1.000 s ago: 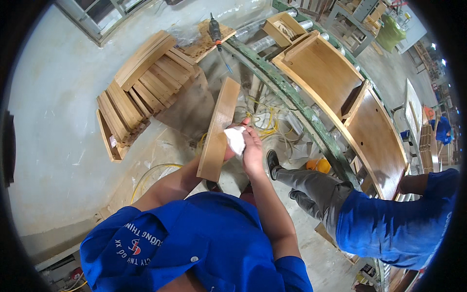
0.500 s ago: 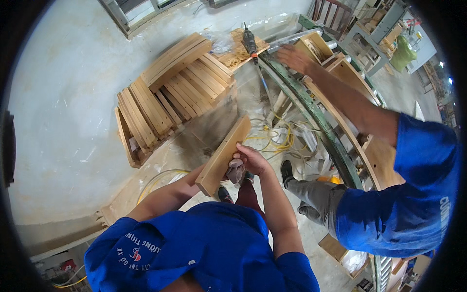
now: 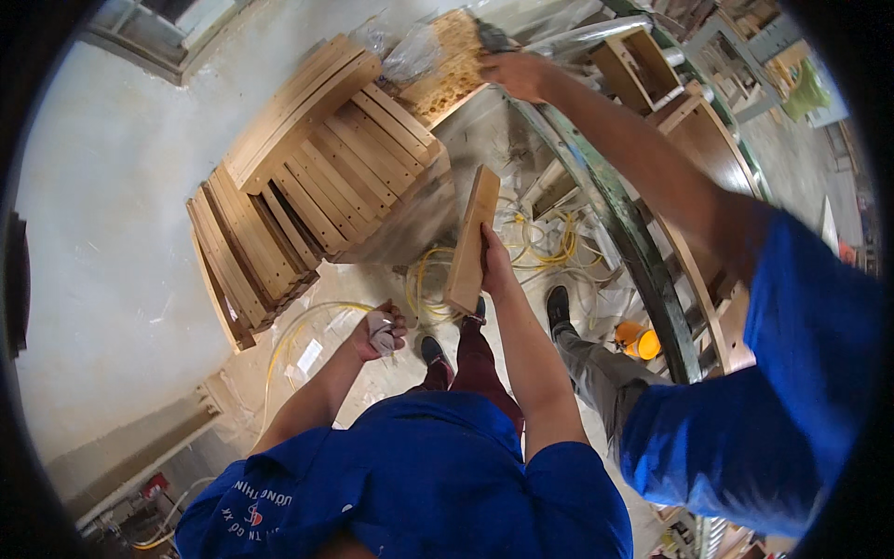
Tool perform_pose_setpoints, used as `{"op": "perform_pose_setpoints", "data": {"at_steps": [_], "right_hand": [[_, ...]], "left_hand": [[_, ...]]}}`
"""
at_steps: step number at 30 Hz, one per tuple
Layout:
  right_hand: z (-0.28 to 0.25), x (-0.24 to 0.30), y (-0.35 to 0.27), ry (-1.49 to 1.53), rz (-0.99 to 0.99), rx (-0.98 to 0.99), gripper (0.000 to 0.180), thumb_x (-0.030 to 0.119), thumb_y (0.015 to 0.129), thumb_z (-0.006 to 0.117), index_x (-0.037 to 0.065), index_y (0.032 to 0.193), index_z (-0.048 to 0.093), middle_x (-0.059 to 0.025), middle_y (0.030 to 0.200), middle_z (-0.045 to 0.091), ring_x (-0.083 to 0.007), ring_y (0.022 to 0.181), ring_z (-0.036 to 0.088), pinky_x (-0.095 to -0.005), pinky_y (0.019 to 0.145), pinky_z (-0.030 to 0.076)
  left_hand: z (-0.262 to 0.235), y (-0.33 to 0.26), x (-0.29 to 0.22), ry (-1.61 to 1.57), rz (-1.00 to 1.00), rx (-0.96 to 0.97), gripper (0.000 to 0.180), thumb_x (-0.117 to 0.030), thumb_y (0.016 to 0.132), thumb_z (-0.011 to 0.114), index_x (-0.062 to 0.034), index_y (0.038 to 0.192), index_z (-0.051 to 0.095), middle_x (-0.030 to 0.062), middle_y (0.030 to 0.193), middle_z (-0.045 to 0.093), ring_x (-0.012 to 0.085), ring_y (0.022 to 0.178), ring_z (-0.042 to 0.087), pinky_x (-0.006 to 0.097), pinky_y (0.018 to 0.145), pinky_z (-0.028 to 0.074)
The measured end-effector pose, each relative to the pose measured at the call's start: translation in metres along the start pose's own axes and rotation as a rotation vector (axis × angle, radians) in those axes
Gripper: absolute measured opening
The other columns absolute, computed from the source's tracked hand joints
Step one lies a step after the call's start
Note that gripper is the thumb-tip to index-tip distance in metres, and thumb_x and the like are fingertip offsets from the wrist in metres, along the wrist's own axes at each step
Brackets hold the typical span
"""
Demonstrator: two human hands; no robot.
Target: The person wipes the surface of large wooden panels with a white cloth in a workshop setting. They remove protective plastic film from the panels and wipe them down, moving between different workstations and conveyor rollers. A coworker is seen using a drill on a wooden frame nearby.
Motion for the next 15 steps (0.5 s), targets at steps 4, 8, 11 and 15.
{"op": "perform_pose_setpoints", "data": {"at_steps": [4,8,11,15], "right_hand": [[-0.009,0.009,0.050,-0.104,-0.031,-0.150,0.038,0.040,0.093,0.046,0.009,0.113,0.055,-0.0066,0.101,0.062,-0.0207,0.091,0.059,-0.0353,0.081,0.048],[-0.028,0.053,0.115,-0.225,-0.112,-0.234,0.040,0.034,0.090,0.051,0.009,0.120,0.052,-0.0078,0.105,0.061,-0.0199,0.093,0.058,-0.0339,0.080,0.048],[-0.018,0.088,0.157,-0.453,-0.319,-0.212,0.048,0.028,0.086,0.056,0.007,0.127,0.045,-0.0104,0.113,0.057,-0.0201,0.094,0.058,-0.0333,0.079,0.048],[-0.003,0.112,0.204,-0.488,-0.375,-0.200,0.051,0.026,0.086,0.057,0.006,0.130,0.042,-0.0116,0.115,0.056,-0.0202,0.093,0.058,-0.0313,0.078,0.048]], "left_hand": [[-0.017,-0.019,-0.034,0.098,0.282,-0.250,0.034,-0.021,0.086,0.055,-0.0177,0.119,0.051,0.0054,0.075,0.055,0.0178,0.060,0.050,0.032,0.051,0.043],[-0.013,-0.028,-0.070,0.187,0.519,-0.566,0.068,-0.015,0.083,0.053,-0.0281,0.141,0.021,0.0167,0.095,0.063,0.0169,0.055,0.054,0.030,0.046,0.046],[-0.002,-0.028,-0.083,0.291,0.559,-0.509,0.072,-0.010,0.083,0.051,-0.0277,0.141,0.012,0.0206,0.104,0.062,0.0138,0.053,0.052,0.026,0.042,0.044],[0.012,-0.015,-0.090,0.501,0.591,-0.548,0.065,-0.009,0.082,0.053,-0.0210,0.136,0.018,0.0192,0.104,0.062,0.0087,0.049,0.048,0.022,0.043,0.043]]}}
Point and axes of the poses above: each hand's wrist, its own y-axis towards the middle knuckle, its own z-axis out of the palm, x = y × z, the point moved 4 cm from there along y, towards the middle knuckle
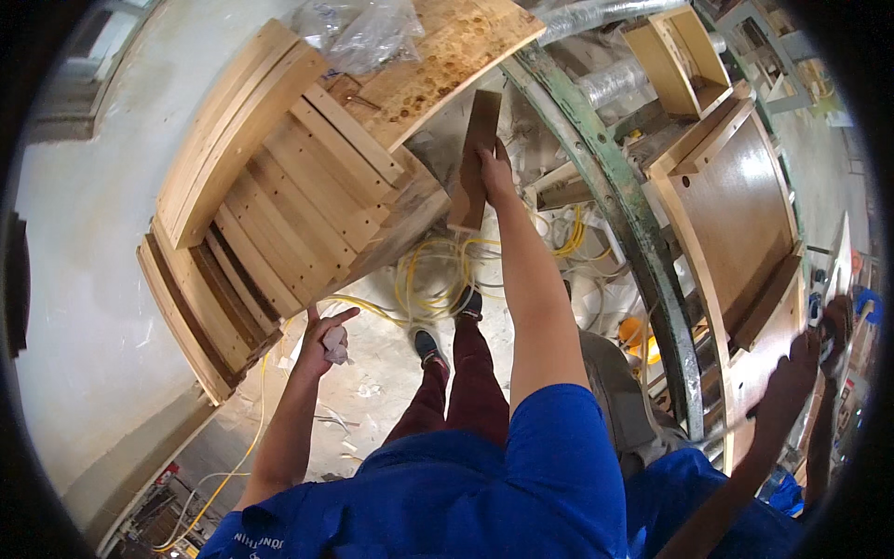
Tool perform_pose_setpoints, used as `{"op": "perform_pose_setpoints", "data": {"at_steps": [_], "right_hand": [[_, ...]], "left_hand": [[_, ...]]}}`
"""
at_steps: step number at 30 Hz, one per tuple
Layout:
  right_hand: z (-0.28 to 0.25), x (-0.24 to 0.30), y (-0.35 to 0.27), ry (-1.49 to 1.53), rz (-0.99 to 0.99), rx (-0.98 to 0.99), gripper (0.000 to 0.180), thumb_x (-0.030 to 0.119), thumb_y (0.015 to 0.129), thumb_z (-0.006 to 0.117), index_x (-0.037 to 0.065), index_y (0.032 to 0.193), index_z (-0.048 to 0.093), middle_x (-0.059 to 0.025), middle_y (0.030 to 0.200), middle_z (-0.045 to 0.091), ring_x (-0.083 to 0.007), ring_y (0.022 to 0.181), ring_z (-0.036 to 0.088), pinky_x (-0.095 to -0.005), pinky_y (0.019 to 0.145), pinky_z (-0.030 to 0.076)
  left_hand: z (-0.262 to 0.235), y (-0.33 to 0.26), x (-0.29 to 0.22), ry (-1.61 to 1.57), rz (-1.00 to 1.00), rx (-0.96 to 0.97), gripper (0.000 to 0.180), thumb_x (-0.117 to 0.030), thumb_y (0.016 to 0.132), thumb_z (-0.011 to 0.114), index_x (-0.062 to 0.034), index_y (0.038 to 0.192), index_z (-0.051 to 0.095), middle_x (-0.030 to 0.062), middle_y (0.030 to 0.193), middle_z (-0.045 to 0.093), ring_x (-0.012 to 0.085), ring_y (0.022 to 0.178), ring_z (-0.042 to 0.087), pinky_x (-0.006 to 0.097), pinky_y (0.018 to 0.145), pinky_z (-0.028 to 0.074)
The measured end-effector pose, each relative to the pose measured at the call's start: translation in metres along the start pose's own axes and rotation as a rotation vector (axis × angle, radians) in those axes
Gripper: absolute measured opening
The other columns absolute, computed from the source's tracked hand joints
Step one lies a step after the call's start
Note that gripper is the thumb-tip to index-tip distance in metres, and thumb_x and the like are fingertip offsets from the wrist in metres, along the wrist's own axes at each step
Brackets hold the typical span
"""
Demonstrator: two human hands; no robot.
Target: The person wipes the surface of large wooden panels with a white cloth in a workshop setting. They remove protective plastic film from the panels and wipe them down, moving between different workstations and conveyor rollers. A coworker is seen using a drill on a wooden frame nearby.
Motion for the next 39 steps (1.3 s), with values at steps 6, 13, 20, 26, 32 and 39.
{"op": "perform_pose_setpoints", "data": {"at_steps": [6,13,20,26,32,39], "right_hand": [[0.000,0.005,0.056,0.211,0.037,0.080,0.050,0.026,0.085,0.058,0.009,0.130,0.044,-0.0077,0.113,0.058,-0.0177,0.093,0.058,-0.0297,0.076,0.048],[0.027,0.001,0.081,-0.006,-0.068,0.078,0.062,0.029,0.085,0.059,0.004,0.137,0.035,-0.0131,0.125,0.052,-0.0234,0.106,0.054,-0.0306,0.089,0.044],[0.014,-0.015,0.119,-0.289,-0.231,0.009,0.066,0.031,0.086,0.058,0.005,0.140,0.029,-0.0206,0.135,0.043,-0.0344,0.124,0.042,-0.0365,0.100,0.036],[0.019,-0.035,0.126,-0.202,-0.302,-0.002,0.063,0.025,0.089,0.054,0.009,0.142,0.024,-0.0185,0.129,0.050,-0.0306,0.119,0.048,-0.0344,0.098,0.037],[0.036,-0.022,0.102,-0.361,-0.331,0.011,0.059,0.023,0.088,0.057,0.006,0.139,0.033,-0.0173,0.129,0.051,-0.0270,0.120,0.048,-0.0321,0.097,0.039],[0.021,-0.043,0.048,-0.341,-0.211,0.030,0.057,0.020,0.088,0.056,0.004,0.138,0.033,-0.0169,0.133,0.047,-0.0267,0.124,0.045,-0.0324,0.099,0.036]], "left_hand": [[0.020,0.017,-0.008,0.190,-0.017,-0.122,0.029,-0.015,0.085,0.054,0.0036,0.105,0.064,-0.0049,0.049,0.033,0.0054,0.040,0.032,0.022,0.038,0.025],[0.013,0.017,-0.004,0.167,-0.109,-0.112,0.039,-0.016,0.085,0.052,0.0074,0.116,0.054,-0.0012,0.053,0.045,0.0072,0.040,0.038,0.023,0.037,0.032],[0.026,0.019,-0.008,0.170,-0.231,-0.183,0.044,-0.023,0.088,0.048,0.0081,0.119,0.051,-0.0057,0.048,0.030,0.0065,0.037,0.029,0.022,0.038,0.026],[0.027,0.020,-0.013,0.066,-0.304,-0.103,0.052,-0.018,0.085,0.049,0.0096,0.128,0.041,-0.0027,0.051,0.043,0.0061,0.038,0.035,0.021,0.035,0.029],[0.027,0.017,-0.010,0.105,-0.364,-0.156,0.050,-0.017,0.085,0.049,0.0098,0.127,0.042,-0.0019,0.052,0.043,0.0067,0.040,0.037,0.021,0.034,0.031],[0.021,0.019,-0.006,0.050,-0.299,-0.038,0.046,-0.015,0.084,0.049,0.0005,0.127,0.046,0.0129,0.094,0.061,0.0058,0.044,0.040,0.022,0.038,0.036]]}}
Point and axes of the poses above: each hand's wrist, its own y-axis towards the middle knuckle, its own z-axis out of the palm, x = y × z, the point moved 4 cm from there along y, towards the middle knuckle
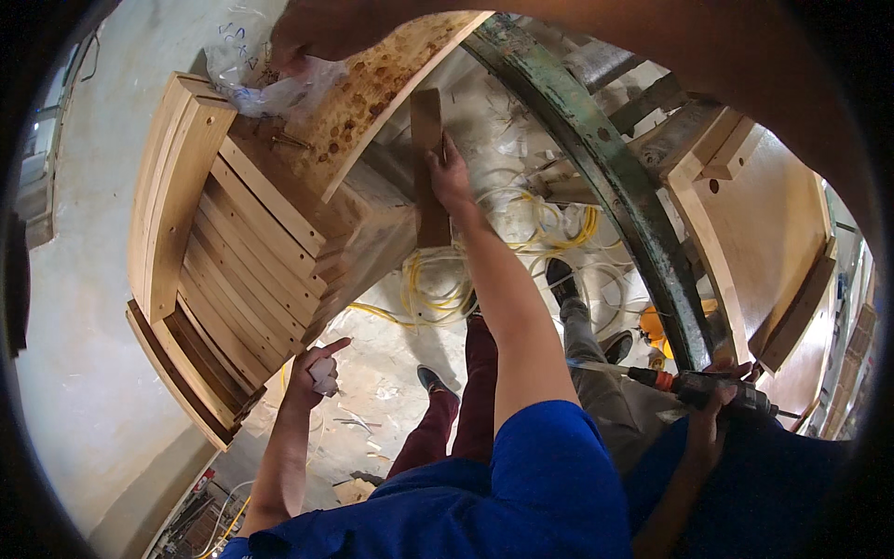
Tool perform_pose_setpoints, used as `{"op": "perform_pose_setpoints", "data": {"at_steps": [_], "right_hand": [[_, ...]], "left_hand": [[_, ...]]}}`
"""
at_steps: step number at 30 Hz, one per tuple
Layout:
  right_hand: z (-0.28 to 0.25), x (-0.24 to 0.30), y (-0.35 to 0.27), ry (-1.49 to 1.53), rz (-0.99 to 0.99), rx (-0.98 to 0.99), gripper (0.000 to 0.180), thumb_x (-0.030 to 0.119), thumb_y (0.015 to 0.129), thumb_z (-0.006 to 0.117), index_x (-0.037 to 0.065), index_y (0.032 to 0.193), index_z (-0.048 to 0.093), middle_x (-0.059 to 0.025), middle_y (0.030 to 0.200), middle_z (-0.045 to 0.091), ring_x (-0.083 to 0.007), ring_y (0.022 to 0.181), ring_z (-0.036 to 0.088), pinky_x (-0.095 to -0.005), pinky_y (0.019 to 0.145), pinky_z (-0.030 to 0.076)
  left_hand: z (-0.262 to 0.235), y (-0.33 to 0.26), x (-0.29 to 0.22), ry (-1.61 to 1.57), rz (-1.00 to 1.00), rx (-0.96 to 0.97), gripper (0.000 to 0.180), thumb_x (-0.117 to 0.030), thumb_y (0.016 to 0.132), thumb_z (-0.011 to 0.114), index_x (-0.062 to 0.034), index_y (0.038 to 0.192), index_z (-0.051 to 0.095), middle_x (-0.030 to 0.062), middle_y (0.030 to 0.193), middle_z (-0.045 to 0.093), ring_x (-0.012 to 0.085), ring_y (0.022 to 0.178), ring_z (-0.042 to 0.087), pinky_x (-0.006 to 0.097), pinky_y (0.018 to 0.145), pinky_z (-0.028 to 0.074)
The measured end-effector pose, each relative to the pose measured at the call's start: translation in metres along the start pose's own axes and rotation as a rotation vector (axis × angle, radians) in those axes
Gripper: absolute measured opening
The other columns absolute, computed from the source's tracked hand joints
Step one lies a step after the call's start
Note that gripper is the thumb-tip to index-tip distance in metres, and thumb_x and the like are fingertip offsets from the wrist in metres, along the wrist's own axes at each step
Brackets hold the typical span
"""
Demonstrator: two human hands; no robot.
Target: The person wipes the surface of large wooden panels with a white cloth in a workshop setting. They remove protective plastic film from the panels and wipe them down, moving between different workstations and conveyor rollers. A coworker is seen using a drill on a wooden frame nearby.
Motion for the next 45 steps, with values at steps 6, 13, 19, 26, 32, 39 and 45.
{"op": "perform_pose_setpoints", "data": {"at_steps": [6,13,19,26,32,39,45], "right_hand": [[-0.002,-0.009,-0.061,0.007,-0.112,-0.148,0.060,0.024,0.089,0.056,0.006,0.140,0.031,-0.0163,0.131,0.049,-0.0231,0.120,0.048,-0.0296,0.097,0.037],[0.003,-0.015,-0.102,-0.011,0.103,-0.170,0.064,0.026,0.088,0.056,0.007,0.142,0.026,-0.0199,0.134,0.044,-0.0284,0.124,0.044,-0.0325,0.101,0.034],[0.013,-0.020,-0.165,-0.089,0.007,-0.200,0.065,0.020,0.088,0.056,0.002,0.142,0.024,-0.0210,0.133,0.045,-0.0267,0.119,0.047,-0.0318,0.097,0.037],[0.024,-0.025,-0.239,0.201,-0.116,-0.299,0.061,0.018,0.088,0.057,0.007,0.141,0.029,-0.0177,0.123,0.055,-0.0236,0.110,0.054,-0.0300,0.092,0.041],[0.026,-0.014,-0.367,0.529,0.305,0.116,0.042,0.031,0.092,0.051,0.008,0.127,0.047,-0.0077,0.093,0.059,-0.0137,0.075,0.057,-0.0248,0.067,0.047],[0.013,0.024,-0.422,1.347,0.302,0.197,0.033,0.042,0.095,0.042,0.013,0.081,0.050,0.0018,0.057,0.042,-0.0095,0.050,0.039,-0.0225,0.044,0.032],[-0.004,0.048,-0.392,1.251,0.289,0.110,0.030,0.041,0.091,0.047,0.013,0.079,0.050,0.0020,0.060,0.040,-0.0106,0.051,0.038,-0.0236,0.045,0.030]], "left_hand": [[-0.004,0.002,-0.002,0.106,0.089,-0.057,0.038,-0.011,0.081,0.052,-0.0010,0.117,0.052,0.0166,0.102,0.065,0.0049,0.049,0.042,0.020,0.041,0.037],[-0.009,0.004,0.000,0.086,0.149,-0.084,0.017,-0.010,0.079,0.055,0.0010,0.092,0.059,0.0162,0.096,0.066,0.0054,0.047,0.041,0.022,0.040,0.035],[-0.015,0.005,0.003,0.176,0.159,0.016,0.010,-0.014,0.082,0.054,-0.0064,0.089,0.051,0.0208,0.109,0.062,0.0102,0.052,0.050,0.023,0.046,0.044],[-0.014,0.007,0.000,0.078,0.239,0.201,0.017,-0.013,0.085,0.052,-0.0053,0.099,0.049,0.0226,0.108,0.061,0.0069,0.053,0.048,0.021,0.045,0.041],[-0.046,-0.042,0.033,0.042,0.133,0.489,0.037,-0.012,0.086,0.049,-0.0050,0.119,0.035,0.0244,0.110,0.059,0.0093,0.058,0.054,0.023,0.047,0.043],[-0.097,-0.094,0.056,0.076,0.012,0.411,0.074,-0.010,0.083,0.049,-0.0061,0.143,0.007,0.0247,0.110,0.058,0.0126,0.053,0.052,0.024,0.047,0.043],[-0.093,-0.073,0.041,0.000,0.002,0.350,0.081,-0.012,0.081,0.054,-0.0145,0.144,0.003,0.0250,0.113,0.056,0.0141,0.051,0.052,0.026,0.046,0.044]]}}
Point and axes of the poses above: each hand's wrist, its own y-axis towards the middle knuckle, its own z-axis out of the palm, x = y × z, the point moved 4 cm from there along y, towards the middle knuckle
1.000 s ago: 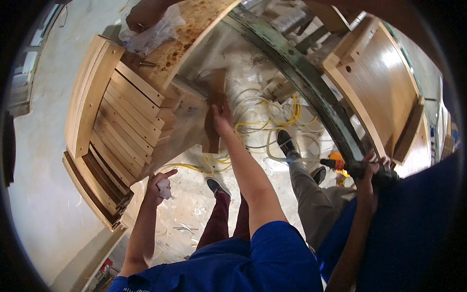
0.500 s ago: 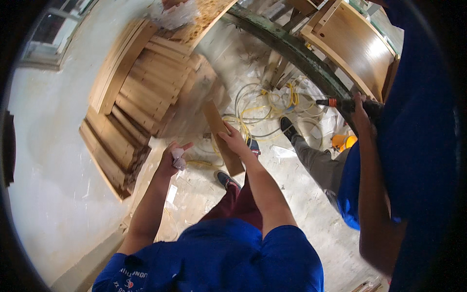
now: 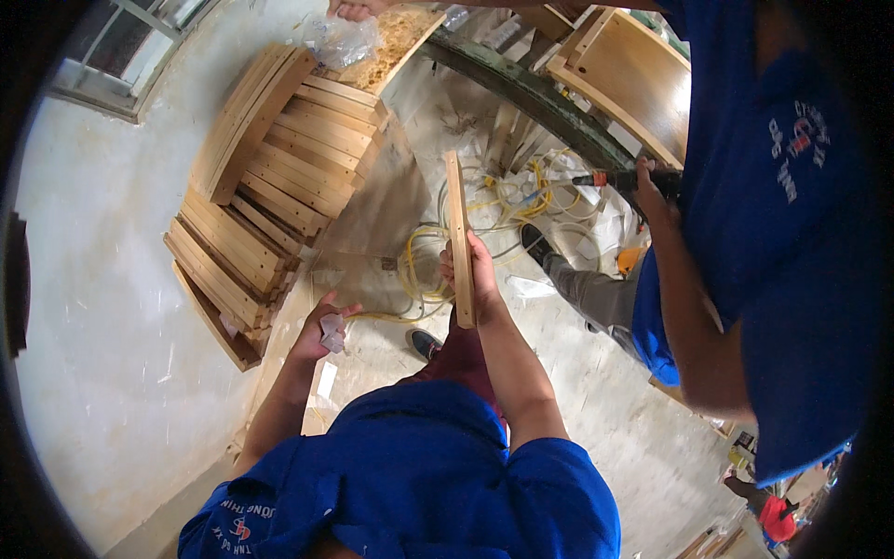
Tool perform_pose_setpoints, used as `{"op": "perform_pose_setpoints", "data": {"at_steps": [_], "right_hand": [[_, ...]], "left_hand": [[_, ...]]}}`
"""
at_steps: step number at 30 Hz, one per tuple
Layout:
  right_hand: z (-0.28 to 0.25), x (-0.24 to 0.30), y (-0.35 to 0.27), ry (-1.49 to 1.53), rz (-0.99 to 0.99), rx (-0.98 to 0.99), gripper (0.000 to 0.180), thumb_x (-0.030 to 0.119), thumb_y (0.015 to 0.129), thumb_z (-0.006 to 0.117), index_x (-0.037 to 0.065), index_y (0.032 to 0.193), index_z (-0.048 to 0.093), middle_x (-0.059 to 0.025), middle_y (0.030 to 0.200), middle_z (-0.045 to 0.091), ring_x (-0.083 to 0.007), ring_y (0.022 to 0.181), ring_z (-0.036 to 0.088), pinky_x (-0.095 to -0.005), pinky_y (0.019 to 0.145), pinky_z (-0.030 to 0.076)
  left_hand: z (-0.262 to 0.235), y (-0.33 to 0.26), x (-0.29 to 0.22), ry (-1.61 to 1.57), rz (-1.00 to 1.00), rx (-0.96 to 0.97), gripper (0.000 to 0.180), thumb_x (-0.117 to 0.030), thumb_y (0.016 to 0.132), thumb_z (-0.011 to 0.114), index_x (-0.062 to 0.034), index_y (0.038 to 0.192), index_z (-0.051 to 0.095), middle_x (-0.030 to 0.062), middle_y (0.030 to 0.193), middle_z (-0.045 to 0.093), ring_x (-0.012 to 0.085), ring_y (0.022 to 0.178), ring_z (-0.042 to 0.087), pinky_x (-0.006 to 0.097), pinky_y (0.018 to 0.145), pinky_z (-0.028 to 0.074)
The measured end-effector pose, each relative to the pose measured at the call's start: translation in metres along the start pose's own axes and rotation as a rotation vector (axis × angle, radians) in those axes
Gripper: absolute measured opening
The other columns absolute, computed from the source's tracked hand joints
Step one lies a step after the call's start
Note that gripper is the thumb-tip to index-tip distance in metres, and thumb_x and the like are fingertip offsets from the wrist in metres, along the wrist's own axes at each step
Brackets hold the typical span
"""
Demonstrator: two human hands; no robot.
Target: The person wipes the surface of large wooden panels with a white cloth in a workshop setting. They remove protective plastic film from the panels and wipe them down, moving between different workstations and conveyor rollers. A coworker is seen using a drill on a wooden frame nearby.
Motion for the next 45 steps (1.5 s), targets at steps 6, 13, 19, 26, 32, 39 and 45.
{"op": "perform_pose_setpoints", "data": {"at_steps": [6,13,19,26,32,39,45], "right_hand": [[-0.027,0.033,0.067,-0.431,-0.187,-0.379,0.038,0.033,0.092,0.049,0.006,0.120,0.049,-0.0055,0.102,0.056,-0.0136,0.083,0.054,-0.0235,0.068,0.046],[-0.049,0.100,0.227,-0.694,-0.406,-0.323,0.049,0.020,0.090,0.054,0.005,0.134,0.037,-0.0081,0.121,0.052,-0.0158,0.105,0.052,-0.0260,0.090,0.040],[-0.049,0.120,0.355,-1.310,-0.393,-0.292,0.060,0.027,0.090,0.055,0.007,0.140,0.029,-0.0154,0.128,0.050,-0.0231,0.114,0.050,-0.0312,0.094,0.039],[-0.084,0.094,0.446,-1.335,-0.402,-0.320,0.064,0.030,0.088,0.056,0.009,0.141,0.026,-0.0190,0.131,0.048,-0.0322,0.120,0.047,-0.0363,0.098,0.038],[-0.115,0.078,0.469,-1.302,-0.431,-0.240,0.058,0.021,0.089,0.054,0.008,0.140,0.030,-0.0188,0.129,0.050,-0.0295,0.118,0.050,-0.0344,0.096,0.039],[-0.115,0.062,0.472,-1.159,-0.390,-0.022,0.059,0.016,0.090,0.054,0.004,0.141,0.027,-0.0160,0.131,0.048,-0.0198,0.115,0.049,-0.0281,0.097,0.038],[-0.119,0.059,0.432,-1.250,-0.332,-0.149,0.060,0.019,0.089,0.055,0.006,0.141,0.028,-0.0158,0.132,0.048,-0.0229,0.121,0.047,-0.0298,0.098,0.037]], "left_hand": [[0.007,0.044,-0.027,-0.012,0.215,-0.227,0.084,-0.006,0.080,0.055,-0.0202,0.141,0.000,0.0245,0.104,0.061,0.0130,0.053,0.052,0.025,0.045,0.044],[0.006,0.090,-0.056,0.249,0.215,-0.276,0.027,-0.019,0.083,0.060,-0.0021,0.104,0.062,0.0007,0.078,0.055,0.0046,0.054,0.042,0.020,0.047,0.033],[-0.012,0.095,-0.033,0.317,0.126,-0.400,0.038,-0.025,0.089,0.053,-0.0029,0.119,0.055,0.0045,0.092,0.064,0.0030,0.054,0.041,0.019,0.047,0.033],[-0.011,0.073,-0.044,0.833,0.090,-0.513,0.038,-0.026,0.089,0.052,-0.0024,0.119,0.055,0.0040,0.088,0.062,0.0032,0.052,0.040,0.020,0.047,0.033],[-0.005,0.063,-0.048,0.927,0.005,-0.530,0.038,-0.026,0.090,0.052,-0.0020,0.119,0.055,0.0036,0.085,0.061,0.0034,0.052,0.039,0.020,0.047,0.034],[-0.006,0.052,-0.044,0.988,-0.008,-0.525,0.038,-0.026,0.090,0.051,-0.0016,0.119,0.055,0.0031,0.081,0.059,0.0035,0.050,0.038,0.020,0.047,0.034],[-0.006,0.046,-0.040,1.062,0.063,-0.477,0.038,-0.027,0.091,0.050,-0.0012,0.119,0.055,0.0026,0.078,0.058,0.0037,0.050,0.037,0.020,0.047,0.035]]}}
Point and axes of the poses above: each hand's wrist, its own y-axis towards the middle knuckle, its own z-axis out of the palm, x = y × z, the point moved 4 cm from there along y, towards the middle knuckle
